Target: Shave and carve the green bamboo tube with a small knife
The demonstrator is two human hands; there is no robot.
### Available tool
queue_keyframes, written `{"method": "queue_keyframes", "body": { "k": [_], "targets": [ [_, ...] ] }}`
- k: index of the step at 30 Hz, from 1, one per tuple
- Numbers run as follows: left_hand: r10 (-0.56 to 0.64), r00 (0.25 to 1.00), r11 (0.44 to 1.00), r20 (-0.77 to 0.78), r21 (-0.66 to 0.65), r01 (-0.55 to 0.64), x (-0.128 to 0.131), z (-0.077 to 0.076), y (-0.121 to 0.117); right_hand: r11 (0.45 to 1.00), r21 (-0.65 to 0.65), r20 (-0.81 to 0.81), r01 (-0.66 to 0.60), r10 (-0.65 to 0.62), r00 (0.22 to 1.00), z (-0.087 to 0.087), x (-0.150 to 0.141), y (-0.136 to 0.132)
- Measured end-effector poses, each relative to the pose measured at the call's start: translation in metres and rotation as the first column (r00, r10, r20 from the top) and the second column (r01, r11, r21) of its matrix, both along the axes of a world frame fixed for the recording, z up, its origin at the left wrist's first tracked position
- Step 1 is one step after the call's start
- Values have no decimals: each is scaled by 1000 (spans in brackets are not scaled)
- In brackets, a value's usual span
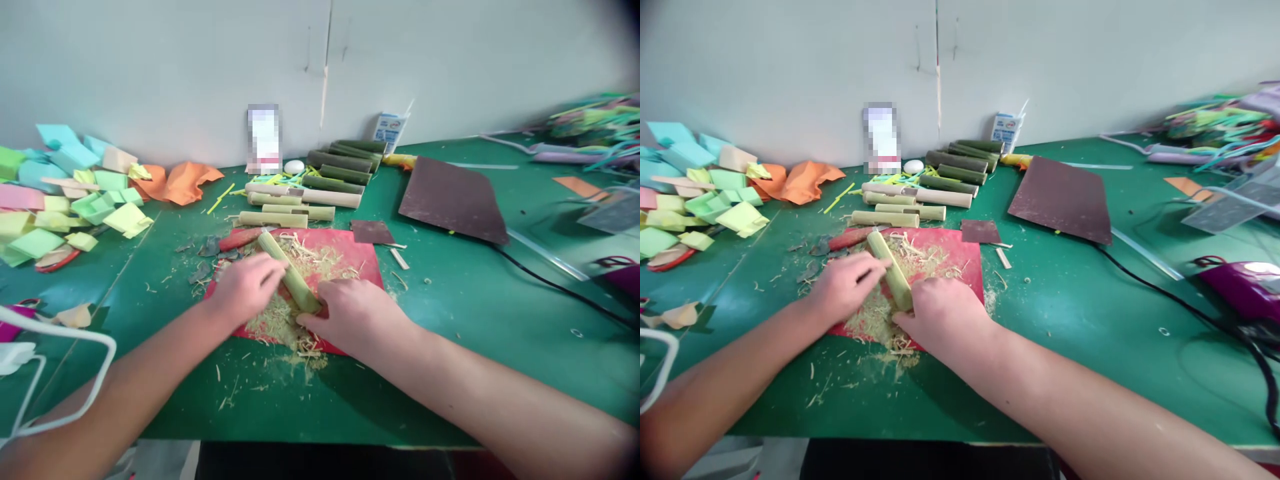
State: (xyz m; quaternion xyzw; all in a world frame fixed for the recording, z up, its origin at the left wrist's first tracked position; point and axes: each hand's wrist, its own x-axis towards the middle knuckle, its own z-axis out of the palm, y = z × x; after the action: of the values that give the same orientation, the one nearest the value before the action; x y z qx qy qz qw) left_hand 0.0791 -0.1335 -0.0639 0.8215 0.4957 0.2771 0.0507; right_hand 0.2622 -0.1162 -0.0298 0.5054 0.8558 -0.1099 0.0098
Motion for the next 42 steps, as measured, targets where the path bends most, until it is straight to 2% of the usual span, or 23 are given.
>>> {"method": "queue_keyframes", "body": {
  "k": [3,4,6,8,9,13,14,17,18,22,26,30,32,37,42],
  "targets": [
    [-148,989,985,-4,-86,147,-4,-2,5,1000,-10,15,-12,12,1000,-1,0,0],
    [-112,994,992,1,-63,112,-7,-3,10,1000,-1,18,-17,17,1000,-1,0,-1],
    [63,997,997,42,40,-65,-16,-6,20,1000,22,26,-20,19,999,-2,0,-2],
    [126,988,988,88,76,-132,-23,-7,26,999,30,33,-21,20,999,-2,0,-3],
    [112,990,991,89,63,-118,-23,-7,26,999,22,35,-24,23,999,-2,0,-3],
    [-78,996,995,38,-63,81,-17,-6,15,999,-5,38,-34,35,999,-2,1,-3],
    [-72,997,996,38,-52,74,-16,-6,14,999,5,35,-38,38,999,-2,2,-4],
    [60,996,996,73,57,-64,-17,-7,16,998,48,35,-37,35,999,-1,2,-5],
    [72,994,995,78,65,-77,-18,-7,18,998,55,41,-34,32,999,-1,1,-6],
    [-49,998,998,37,-43,51,-19,-8,18,996,68,58,-52,48,997,-2,1,-9],
    [55,997,997,47,45,-57,-19,-8,17,988,149,20,-52,49,999,-7,3,-10],
    [-15,1000,1000,4,6,15,-16,-7,11,972,222,-61,-76,91,994,-11,4,-10],
    [-2,1000,1000,-2,11,2,-15,-8,10,972,224,-62,-77,93,994,-12,4,-9],
    [118,993,992,4,38,-118,-19,-8,17,976,216,-25,-39,45,999,-10,4,-8],
    [129,992,991,-9,22,-129,-23,-10,19,969,239,-1,-59,61,998,-6,4,-8]
  ]
}}
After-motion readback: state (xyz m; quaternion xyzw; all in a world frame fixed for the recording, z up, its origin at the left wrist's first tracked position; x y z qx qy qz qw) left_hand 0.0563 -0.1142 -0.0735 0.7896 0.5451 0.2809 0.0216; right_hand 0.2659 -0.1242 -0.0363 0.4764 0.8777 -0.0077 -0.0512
